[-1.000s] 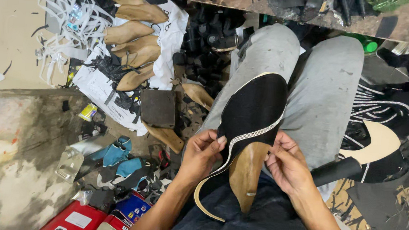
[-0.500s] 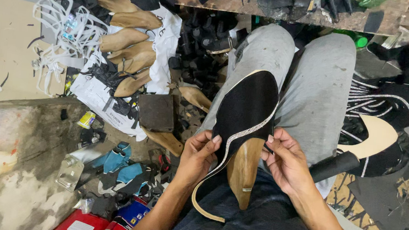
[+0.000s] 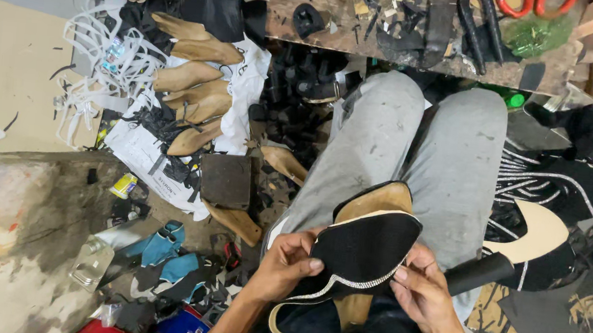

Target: The person places a black shoe upper onto a wooden shoe last and uses pliers to press and secure the upper around the last. The person repeatedly adjusts the shoe and uses the pliers to clamp different sections of the upper to the last.

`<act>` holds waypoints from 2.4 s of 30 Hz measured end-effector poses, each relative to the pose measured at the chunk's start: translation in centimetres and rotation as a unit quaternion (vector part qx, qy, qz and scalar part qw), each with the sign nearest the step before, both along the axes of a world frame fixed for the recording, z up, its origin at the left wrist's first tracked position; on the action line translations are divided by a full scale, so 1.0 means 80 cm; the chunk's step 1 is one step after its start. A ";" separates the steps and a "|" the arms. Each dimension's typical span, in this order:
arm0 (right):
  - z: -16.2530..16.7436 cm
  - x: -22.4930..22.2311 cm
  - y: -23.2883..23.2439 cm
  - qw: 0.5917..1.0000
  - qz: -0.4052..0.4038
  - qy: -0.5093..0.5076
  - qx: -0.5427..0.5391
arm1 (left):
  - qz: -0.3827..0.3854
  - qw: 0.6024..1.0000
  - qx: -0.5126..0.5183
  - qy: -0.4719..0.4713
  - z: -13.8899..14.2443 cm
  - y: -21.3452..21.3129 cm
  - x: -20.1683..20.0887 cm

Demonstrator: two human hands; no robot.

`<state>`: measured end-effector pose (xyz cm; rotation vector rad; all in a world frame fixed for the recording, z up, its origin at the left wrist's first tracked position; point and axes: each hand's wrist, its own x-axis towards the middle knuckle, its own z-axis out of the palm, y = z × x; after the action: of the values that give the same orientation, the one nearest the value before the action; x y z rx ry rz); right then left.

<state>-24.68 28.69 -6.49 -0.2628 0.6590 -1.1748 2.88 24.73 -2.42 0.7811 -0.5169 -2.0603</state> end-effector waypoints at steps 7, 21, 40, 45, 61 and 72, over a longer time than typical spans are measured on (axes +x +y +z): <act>0.021 0.011 -0.006 0.997 -0.036 -0.019 0.069 | 0.071 0.996 0.043 0.015 -0.022 0.012 -0.008; 0.045 0.041 -0.041 0.997 -0.045 0.010 0.061 | 0.135 0.985 0.082 -0.072 -0.003 -0.013 -0.020; 0.045 0.045 -0.045 0.997 -0.051 -0.005 0.061 | 0.163 0.979 0.102 -0.076 -0.020 -0.011 -0.024; 0.044 0.045 -0.044 0.996 -0.047 0.013 0.071 | 0.153 0.980 0.112 -0.062 -0.016 -0.012 -0.023; 0.033 0.043 -0.051 0.993 -0.045 -0.002 0.107 | 0.116 0.983 0.139 0.012 -0.031 -0.020 -0.020; 0.023 0.041 -0.046 0.994 -0.045 -0.014 0.097 | 0.112 0.986 0.119 -0.034 -0.029 -0.021 -0.022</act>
<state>-21.41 24.99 -4.62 -0.0526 0.7603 -1.1900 1.15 23.03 -4.72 1.0047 -0.2088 -1.9099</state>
